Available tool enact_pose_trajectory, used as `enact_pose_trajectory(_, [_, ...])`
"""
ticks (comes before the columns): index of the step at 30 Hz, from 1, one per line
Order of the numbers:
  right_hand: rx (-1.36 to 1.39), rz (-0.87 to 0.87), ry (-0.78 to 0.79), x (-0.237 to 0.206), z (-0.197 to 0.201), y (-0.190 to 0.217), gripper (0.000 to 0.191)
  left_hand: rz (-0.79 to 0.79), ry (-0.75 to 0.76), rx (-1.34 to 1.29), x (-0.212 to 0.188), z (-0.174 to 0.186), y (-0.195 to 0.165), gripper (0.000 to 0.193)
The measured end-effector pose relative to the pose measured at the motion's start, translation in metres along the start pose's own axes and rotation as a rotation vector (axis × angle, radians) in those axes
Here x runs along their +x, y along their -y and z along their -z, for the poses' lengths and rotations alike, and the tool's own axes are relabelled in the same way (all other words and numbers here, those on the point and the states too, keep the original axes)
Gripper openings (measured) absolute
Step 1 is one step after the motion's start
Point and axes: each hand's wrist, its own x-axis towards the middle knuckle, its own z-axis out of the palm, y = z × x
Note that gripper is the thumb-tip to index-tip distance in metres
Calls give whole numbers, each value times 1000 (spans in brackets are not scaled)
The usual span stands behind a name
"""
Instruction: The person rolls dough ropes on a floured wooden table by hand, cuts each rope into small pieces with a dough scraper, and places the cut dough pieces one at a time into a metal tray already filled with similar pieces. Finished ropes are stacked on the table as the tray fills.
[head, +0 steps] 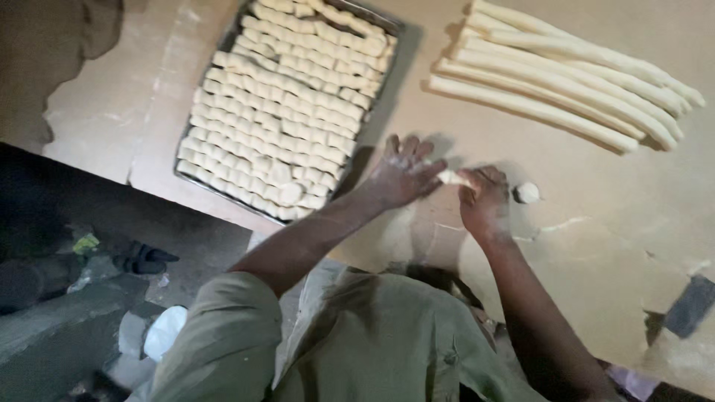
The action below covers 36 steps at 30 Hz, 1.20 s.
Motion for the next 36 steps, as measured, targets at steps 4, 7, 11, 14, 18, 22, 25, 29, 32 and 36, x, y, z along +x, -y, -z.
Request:
enact_pose_trajectory(4, [69,152,-86,125,-49,81,32,56,9,118,-10,92,145,48])
enact_pose_trajectory(7, [80,236,-55,194,-104,138,36,120,23,141,-27,138,231,43])
enact_pose_trajectory(11, [123,318,202,222,-159,167,47,181,46,29,-59,146,285,47])
enact_pose_trajectory(14, [297,-12,159,183,-135,129,38,232,44,-61,-78,135,295,45])
enact_pose_trajectory(18, [-430,-246,-36,105,-36,30,45,368,37,-112,-68,119,280,48])
enact_pose_trajectory(22, [-593,-1112,487,41,1,-2,48,320,91,-209,-43,107,248,55])
enact_pose_trajectory(25, [-475,-626,277,38,-21,32,44,311,149,-205,-37,101,235,59])
enact_pose_trajectory(29, [18,-413,65,103,-58,90,31,314,178,-178,-34,105,226,57])
enact_pose_trajectory(32, [101,-336,200,151,-82,126,37,346,236,-261,-21,115,206,58])
enact_pose_trajectory(36, [-59,47,71,183,-85,103,43,312,226,-392,-4,131,163,60])
